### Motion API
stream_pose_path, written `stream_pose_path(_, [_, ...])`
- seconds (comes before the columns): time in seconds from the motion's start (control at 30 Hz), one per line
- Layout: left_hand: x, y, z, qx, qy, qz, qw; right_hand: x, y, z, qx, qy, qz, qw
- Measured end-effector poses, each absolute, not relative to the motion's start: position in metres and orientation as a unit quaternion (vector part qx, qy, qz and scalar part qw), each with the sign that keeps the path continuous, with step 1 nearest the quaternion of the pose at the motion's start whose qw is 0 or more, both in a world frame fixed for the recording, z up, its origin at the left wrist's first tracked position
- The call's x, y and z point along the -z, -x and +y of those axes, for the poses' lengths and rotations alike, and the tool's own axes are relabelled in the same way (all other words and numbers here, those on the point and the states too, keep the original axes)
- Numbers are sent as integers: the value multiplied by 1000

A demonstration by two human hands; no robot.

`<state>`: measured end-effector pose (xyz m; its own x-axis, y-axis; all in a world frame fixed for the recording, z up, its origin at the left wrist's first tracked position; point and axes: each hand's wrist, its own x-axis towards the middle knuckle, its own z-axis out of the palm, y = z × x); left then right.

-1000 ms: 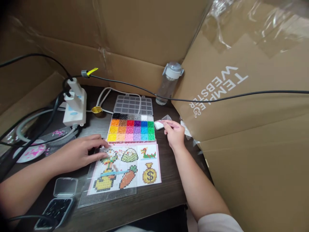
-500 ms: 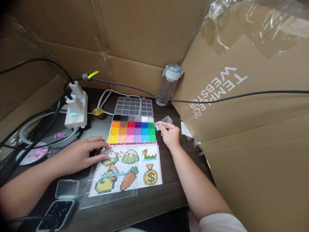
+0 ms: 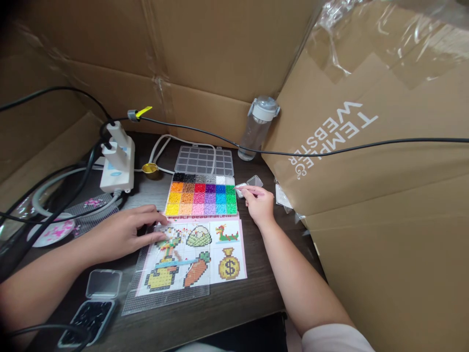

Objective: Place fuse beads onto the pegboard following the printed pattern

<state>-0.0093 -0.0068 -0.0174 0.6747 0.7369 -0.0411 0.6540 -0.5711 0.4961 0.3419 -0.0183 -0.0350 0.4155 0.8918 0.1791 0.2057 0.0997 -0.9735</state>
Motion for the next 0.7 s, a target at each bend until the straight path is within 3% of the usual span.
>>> stream_pose_path(0.47, [9, 4, -9, -60, -878, 406, 245, 26, -324, -36, -320, 534, -446, 643])
stream_pose_path(0.7, [4, -1, -14, -47, -881, 404, 244, 7, -261, -84, -440, 459, -601, 484])
